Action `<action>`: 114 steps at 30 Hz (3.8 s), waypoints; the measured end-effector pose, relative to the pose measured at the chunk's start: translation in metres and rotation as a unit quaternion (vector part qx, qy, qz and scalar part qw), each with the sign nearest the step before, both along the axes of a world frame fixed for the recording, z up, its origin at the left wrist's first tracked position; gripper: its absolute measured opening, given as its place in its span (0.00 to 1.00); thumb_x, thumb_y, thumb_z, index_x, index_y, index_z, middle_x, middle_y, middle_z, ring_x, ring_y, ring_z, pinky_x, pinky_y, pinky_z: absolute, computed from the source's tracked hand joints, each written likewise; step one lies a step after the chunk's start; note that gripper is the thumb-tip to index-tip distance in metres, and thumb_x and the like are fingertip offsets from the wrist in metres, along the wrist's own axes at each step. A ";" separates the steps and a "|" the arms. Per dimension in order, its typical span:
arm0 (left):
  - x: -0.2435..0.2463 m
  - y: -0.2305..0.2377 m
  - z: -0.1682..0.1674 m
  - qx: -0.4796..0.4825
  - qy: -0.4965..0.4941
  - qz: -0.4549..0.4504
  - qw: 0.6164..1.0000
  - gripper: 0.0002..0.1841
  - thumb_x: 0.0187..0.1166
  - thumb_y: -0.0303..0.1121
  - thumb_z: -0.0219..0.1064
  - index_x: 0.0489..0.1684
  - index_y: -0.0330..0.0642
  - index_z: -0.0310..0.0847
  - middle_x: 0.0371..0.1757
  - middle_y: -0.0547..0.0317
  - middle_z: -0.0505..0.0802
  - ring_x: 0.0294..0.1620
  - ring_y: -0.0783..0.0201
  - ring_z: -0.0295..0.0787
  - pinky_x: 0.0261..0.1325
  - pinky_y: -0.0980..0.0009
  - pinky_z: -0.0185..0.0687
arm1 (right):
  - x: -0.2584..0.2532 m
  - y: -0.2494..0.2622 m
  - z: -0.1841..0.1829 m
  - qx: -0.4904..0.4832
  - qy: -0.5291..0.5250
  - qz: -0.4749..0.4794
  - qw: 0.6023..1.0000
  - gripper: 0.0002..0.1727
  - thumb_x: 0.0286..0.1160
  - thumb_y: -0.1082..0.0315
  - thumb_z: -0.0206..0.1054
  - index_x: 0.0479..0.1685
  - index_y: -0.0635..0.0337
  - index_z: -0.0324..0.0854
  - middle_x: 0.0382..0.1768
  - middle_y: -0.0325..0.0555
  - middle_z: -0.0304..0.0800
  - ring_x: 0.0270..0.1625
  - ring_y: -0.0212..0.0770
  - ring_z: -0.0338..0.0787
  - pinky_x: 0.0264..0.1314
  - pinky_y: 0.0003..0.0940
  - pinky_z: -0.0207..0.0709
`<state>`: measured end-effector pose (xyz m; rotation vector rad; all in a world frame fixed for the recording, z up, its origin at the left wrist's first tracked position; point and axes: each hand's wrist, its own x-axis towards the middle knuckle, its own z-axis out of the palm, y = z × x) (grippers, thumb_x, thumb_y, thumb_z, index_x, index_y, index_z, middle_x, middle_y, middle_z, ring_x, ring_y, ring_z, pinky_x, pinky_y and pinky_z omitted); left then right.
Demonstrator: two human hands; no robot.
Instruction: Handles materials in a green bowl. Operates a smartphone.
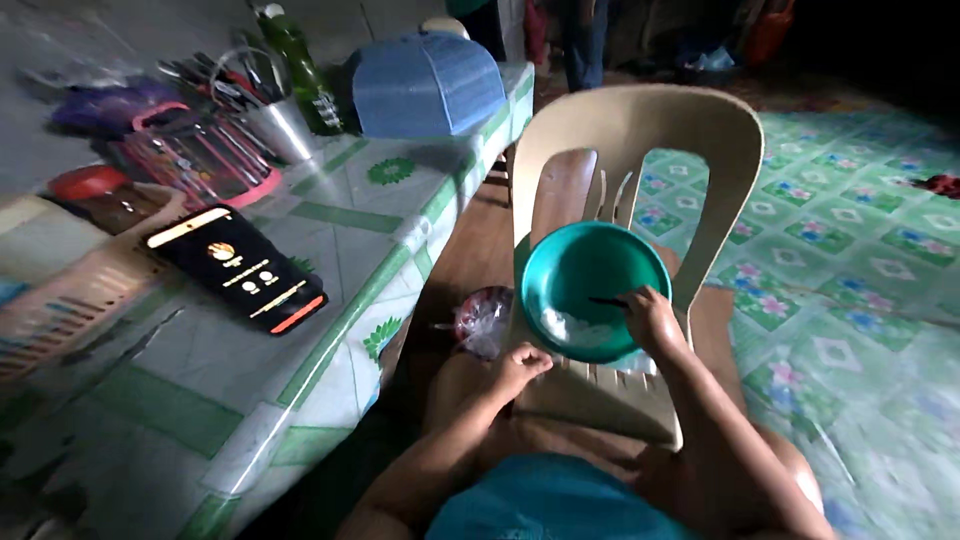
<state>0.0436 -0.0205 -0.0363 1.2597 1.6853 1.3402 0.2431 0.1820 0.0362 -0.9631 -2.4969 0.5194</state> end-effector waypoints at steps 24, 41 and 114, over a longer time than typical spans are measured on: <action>-0.016 0.002 -0.015 0.047 0.014 -0.025 0.999 0.08 0.74 0.31 0.76 0.42 0.35 0.93 0.44 0.56 0.94 0.47 0.74 0.90 0.57 0.76 0.86 | -0.093 0.045 -0.043 -0.022 -0.209 0.116 0.971 0.13 0.71 0.78 0.72 0.54 0.60 0.90 0.61 0.63 0.86 0.68 0.67 0.85 0.69 0.70 0.78; -0.016 0.001 -0.019 0.085 0.026 -0.016 0.996 0.08 0.74 0.32 0.77 0.41 0.36 0.93 0.45 0.57 0.95 0.49 0.73 0.91 0.59 0.75 0.87 | -0.062 0.043 -0.060 -0.061 -0.360 0.139 0.920 0.11 0.76 0.76 0.67 0.54 0.63 0.87 0.56 0.61 0.90 0.64 0.64 0.88 0.66 0.68 0.79; -0.014 -0.003 -0.007 0.060 -0.002 -0.011 0.998 0.07 0.74 0.30 0.77 0.42 0.36 0.93 0.45 0.58 0.94 0.48 0.75 0.90 0.58 0.77 0.86 | -0.071 0.019 -0.031 -0.093 -0.296 0.021 0.950 0.22 0.79 0.77 0.61 0.72 0.62 0.81 0.78 0.67 0.72 0.74 0.69 0.80 0.70 0.68 0.78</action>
